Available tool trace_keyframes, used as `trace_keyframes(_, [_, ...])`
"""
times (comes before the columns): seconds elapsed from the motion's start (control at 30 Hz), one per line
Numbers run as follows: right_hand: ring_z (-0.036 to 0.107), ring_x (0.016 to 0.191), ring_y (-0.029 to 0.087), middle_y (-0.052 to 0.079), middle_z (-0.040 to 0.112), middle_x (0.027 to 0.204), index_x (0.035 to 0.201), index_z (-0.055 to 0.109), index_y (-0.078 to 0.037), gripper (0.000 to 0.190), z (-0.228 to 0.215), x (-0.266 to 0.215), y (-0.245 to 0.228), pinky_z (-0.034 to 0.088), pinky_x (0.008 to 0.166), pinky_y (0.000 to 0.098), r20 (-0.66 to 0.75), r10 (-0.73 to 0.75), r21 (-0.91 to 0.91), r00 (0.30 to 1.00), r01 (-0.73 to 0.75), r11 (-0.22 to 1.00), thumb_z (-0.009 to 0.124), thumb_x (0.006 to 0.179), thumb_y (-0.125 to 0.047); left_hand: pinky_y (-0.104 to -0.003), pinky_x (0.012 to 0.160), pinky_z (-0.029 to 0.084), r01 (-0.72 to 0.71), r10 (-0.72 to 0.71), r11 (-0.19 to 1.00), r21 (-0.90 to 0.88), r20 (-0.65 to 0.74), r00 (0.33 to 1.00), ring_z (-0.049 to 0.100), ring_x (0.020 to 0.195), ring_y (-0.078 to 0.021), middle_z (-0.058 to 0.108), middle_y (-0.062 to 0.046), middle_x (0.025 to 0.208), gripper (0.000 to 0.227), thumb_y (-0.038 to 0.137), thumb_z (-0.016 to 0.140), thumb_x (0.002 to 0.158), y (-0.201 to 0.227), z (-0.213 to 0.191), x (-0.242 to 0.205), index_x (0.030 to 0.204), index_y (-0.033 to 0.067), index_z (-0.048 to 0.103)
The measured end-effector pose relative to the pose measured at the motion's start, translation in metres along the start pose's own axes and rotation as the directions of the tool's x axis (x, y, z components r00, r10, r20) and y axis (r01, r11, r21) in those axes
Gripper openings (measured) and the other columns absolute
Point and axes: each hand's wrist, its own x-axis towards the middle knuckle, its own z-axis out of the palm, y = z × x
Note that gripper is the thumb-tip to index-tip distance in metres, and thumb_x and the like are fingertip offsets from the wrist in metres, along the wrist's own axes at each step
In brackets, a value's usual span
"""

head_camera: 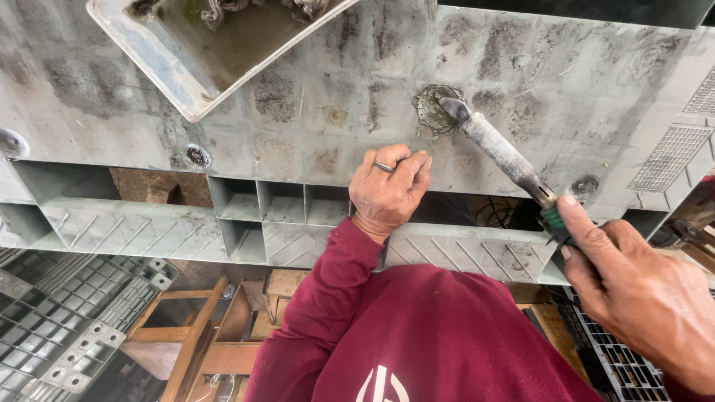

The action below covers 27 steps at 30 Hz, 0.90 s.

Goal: The person uses a soldering iron to heat a specific spot on a large metal structure. They wipe the heated area with a cloth to remove residue. The person then sharpens a metal file on a stone and uses the file to scrape and smooth the same spot on the metal structure.

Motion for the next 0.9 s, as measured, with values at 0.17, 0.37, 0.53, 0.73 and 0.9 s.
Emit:
trace_keyframes(0.17, [0.057, 0.049, 0.024, 0.008, 0.059, 0.077, 0.156, 0.049, -0.008, 0.07, 0.006, 0.002, -0.005, 0.049, 0.048, 0.0393, -0.21, 0.022, 0.201, 0.978, 0.021, 0.979, 0.068, 0.09, -0.024, -0.032, 0.067, 0.05, 0.001, -0.001, 1.0, -0.002, -0.002, 1.0, 0.057, 0.078, -0.0193, 0.061, 0.001, 0.096, 0.021, 0.008, 0.087, 0.083, 0.0, 0.0, 0.0, 0.099, 0.0117, 0.074])
trace_keyframes(0.37, [0.057, 0.05, 0.022, 0.008, 0.061, 0.079, 0.157, 0.048, -0.007, 0.07, 0.013, 0.009, 0.0, 0.049, 0.047, 0.0372, -0.159, 0.048, 0.237, 0.986, -0.009, 0.971, 0.069, 0.092, -0.023, -0.032, 0.068, 0.05, -0.02, 0.02, 1.0, 0.002, 0.005, 1.0, 0.057, 0.078, -0.0193, 0.06, 0.001, 0.096, 0.021, 0.008, 0.087, 0.084, 0.0, -0.001, 0.002, 0.1, 0.0113, 0.074])
trace_keyframes(0.53, [0.058, 0.052, 0.023, 0.009, 0.061, 0.079, 0.157, 0.048, -0.007, 0.072, 0.01, 0.011, 0.002, 0.049, 0.049, 0.0377, -0.191, 0.011, 0.248, 0.982, 0.037, 0.968, 0.069, 0.09, -0.022, -0.032, 0.067, 0.05, -0.001, 0.001, 1.0, -0.003, 0.004, 1.0, 0.057, 0.077, -0.0196, 0.06, 0.001, 0.096, 0.022, 0.008, 0.087, 0.084, 0.0, -0.001, 0.003, 0.1, 0.0126, 0.073])
trace_keyframes(0.73, [0.058, 0.052, 0.023, 0.008, 0.06, 0.079, 0.159, 0.046, -0.012, 0.073, 0.009, 0.013, 0.004, 0.049, 0.049, 0.0379, -0.132, 0.045, 0.286, 0.99, -0.005, 0.958, 0.068, 0.09, -0.021, -0.032, 0.068, 0.05, -0.011, 0.011, 1.0, -0.001, 0.01, 1.0, 0.057, 0.077, -0.0197, 0.06, 0.001, 0.096, 0.022, 0.008, 0.087, 0.084, -0.001, -0.001, 0.003, 0.101, 0.0117, 0.073])
trace_keyframes(0.9, [0.055, 0.05, 0.023, 0.008, 0.058, 0.079, 0.159, 0.045, -0.011, 0.075, 0.014, 0.014, 0.004, 0.048, 0.047, 0.0384, -0.153, -0.009, 0.211, 0.988, 0.041, 0.977, 0.071, 0.09, -0.024, -0.032, 0.068, 0.05, -0.011, 0.011, 1.0, -0.002, 0.01, 1.0, 0.057, 0.077, -0.0193, 0.06, 0.001, 0.096, 0.023, 0.008, 0.088, 0.083, -0.001, -0.001, 0.003, 0.101, 0.0115, 0.074])
